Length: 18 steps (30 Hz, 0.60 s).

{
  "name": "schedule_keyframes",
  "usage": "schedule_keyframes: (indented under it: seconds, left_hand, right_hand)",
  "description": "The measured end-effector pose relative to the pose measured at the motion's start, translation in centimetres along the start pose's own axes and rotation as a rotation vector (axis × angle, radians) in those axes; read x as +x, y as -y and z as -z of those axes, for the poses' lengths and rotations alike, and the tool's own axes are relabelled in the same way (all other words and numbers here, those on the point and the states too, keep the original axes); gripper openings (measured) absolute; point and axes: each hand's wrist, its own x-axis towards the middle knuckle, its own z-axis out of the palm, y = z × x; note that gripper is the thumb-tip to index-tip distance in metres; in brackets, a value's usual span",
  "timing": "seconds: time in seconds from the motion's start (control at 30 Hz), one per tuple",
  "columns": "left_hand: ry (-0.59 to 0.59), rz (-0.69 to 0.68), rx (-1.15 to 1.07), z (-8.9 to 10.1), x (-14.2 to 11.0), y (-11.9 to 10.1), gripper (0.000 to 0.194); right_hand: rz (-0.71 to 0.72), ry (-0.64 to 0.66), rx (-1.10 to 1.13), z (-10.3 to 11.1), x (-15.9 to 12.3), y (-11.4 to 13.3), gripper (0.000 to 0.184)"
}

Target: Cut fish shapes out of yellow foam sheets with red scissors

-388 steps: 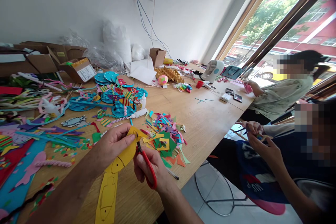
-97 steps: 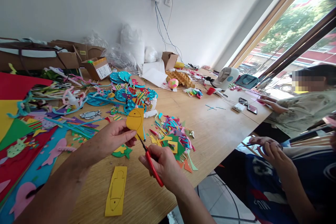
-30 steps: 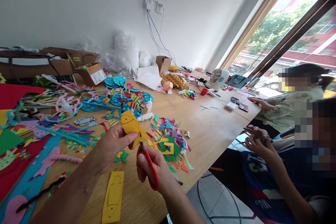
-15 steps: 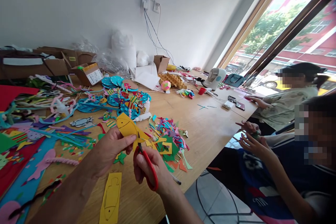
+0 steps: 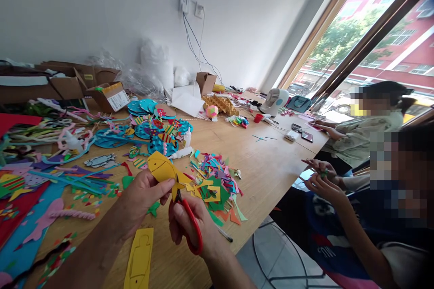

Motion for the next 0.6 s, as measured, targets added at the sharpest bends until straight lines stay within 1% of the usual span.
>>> schedule_keyframes:
  seconds: [0.4,0.6]
  left_hand:
    - [-0.015,-0.013,-0.067,-0.34,0.01,-0.11,0.019]
    - [-0.037,-0.005,-0.084,-0.52,-0.03,-0.04,0.016]
  right_hand:
    - [0.041,-0.025,0.027,-0.11,0.17,-0.41,0.046]
    - [0.029,-0.045,0.04,-0.06,0.26,-0.42,0.046]
